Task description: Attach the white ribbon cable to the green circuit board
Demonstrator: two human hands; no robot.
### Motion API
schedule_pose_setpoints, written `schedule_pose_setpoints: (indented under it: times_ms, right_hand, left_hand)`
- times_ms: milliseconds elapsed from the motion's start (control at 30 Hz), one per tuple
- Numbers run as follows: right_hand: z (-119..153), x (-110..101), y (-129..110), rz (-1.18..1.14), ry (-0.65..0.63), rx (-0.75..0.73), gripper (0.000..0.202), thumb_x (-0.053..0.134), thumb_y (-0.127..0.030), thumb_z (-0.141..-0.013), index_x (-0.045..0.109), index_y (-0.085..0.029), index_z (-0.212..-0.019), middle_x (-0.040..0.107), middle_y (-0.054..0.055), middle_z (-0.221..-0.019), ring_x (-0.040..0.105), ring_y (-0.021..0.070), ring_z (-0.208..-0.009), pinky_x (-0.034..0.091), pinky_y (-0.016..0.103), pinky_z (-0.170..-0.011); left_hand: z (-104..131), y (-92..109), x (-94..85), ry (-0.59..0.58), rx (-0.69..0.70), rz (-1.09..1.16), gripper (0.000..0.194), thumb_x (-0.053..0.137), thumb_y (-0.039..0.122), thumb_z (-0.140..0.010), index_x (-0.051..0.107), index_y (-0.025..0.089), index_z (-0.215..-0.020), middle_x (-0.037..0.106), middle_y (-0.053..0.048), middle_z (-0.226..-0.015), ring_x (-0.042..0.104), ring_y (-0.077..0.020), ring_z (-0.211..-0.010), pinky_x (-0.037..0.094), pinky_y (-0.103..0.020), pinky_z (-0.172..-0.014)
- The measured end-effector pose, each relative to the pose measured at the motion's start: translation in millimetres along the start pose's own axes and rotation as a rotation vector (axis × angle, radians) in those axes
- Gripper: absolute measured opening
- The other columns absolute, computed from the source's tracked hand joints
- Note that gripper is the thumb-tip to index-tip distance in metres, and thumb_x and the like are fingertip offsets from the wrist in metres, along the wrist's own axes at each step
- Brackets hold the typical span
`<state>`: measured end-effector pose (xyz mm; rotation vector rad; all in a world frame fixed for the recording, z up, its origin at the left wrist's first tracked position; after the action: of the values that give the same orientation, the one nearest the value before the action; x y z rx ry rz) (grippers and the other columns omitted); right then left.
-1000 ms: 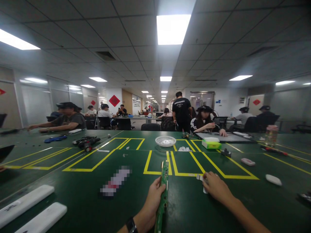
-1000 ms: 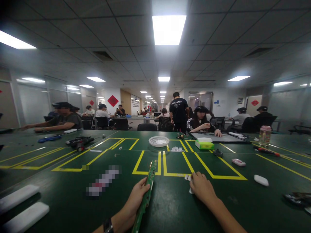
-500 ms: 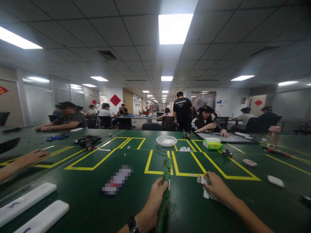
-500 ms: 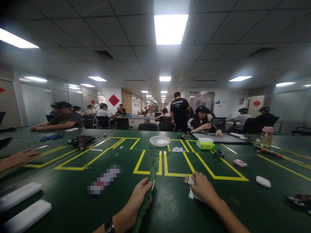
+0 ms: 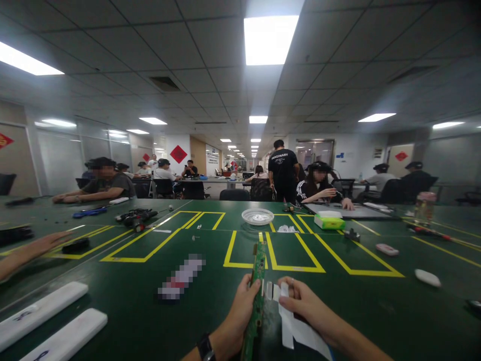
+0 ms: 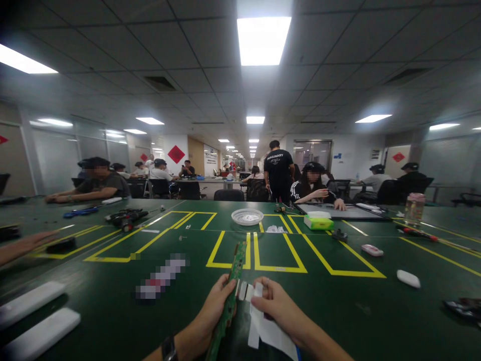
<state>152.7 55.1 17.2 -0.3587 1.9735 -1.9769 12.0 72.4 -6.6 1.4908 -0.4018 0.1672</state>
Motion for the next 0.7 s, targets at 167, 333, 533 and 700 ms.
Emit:
schedule_pose_setpoints:
  times_ms: [167,333,533,700]
  right_hand:
    - [1.5,13.0,1.0,-0.03,-0.079,-0.023,0.03,0.07,-0.038,-0.07,0.056,-0.016,-0.084,0.055,-0.005,-0.065,0.046,0.0053,-0.051,0.032,0.016,-0.047]
    - [0.5,12.9,4.5,-0.017,-0.071,-0.008,0.022,0.064,-0.034,-0.07,0.057,-0.017,-0.082,0.053,-0.006,-0.059,0.044,0.0066,-0.046,0.037,0.018,-0.044]
    - [-1.7,16.3,6.5,-0.069,-0.083,-0.072,0.019,0.061,-0.028,-0.068,0.062,-0.016,-0.083,0.058,-0.004,-0.065,0.049,0.0091,-0.055,0.038,0.02,-0.054]
    - [-6.5,18.0,8.8,-0.08,-0.101,-0.096,0.032,0.064,-0.046,-0.072,0.06,-0.014,-0.073,0.054,-0.003,-0.061,0.044,0.0085,-0.053,0.032,0.02,-0.053]
  left_hand:
    - [3.1,1.4,-1.4,0.025,-0.005,-0.016,0.037,0.063,0.048,-0.071,0.046,0.021,-0.089,0.05,0.009,-0.053,0.043,-0.0062,-0.038,0.032,-0.018,-0.044]
    - [0.5,-0.6,-0.4,0.002,0.02,0.015,0.038,0.065,0.047,-0.069,0.045,0.021,-0.088,0.054,0.007,-0.058,0.05,-0.0088,-0.045,0.037,-0.02,-0.047]
    - [-0.5,-1.8,1.0,-0.019,0.038,0.001,0.04,0.065,0.048,-0.067,0.045,0.02,-0.087,0.056,0.005,-0.061,0.055,-0.0119,-0.05,0.041,-0.022,-0.049]
    - [-0.1,-4.4,4.0,-0.057,0.021,0.042,0.042,0.067,0.047,-0.067,0.043,0.02,-0.088,0.057,0.005,-0.062,0.057,-0.0125,-0.051,0.044,-0.023,-0.052]
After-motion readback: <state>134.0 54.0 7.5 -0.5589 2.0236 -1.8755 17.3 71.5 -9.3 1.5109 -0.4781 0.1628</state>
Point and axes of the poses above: each hand's wrist, its own z-axis away from the middle knuckle, its own x-axis out of the palm, y = z × x, the point moved 6 cm from there along -z, towards the middle knuckle
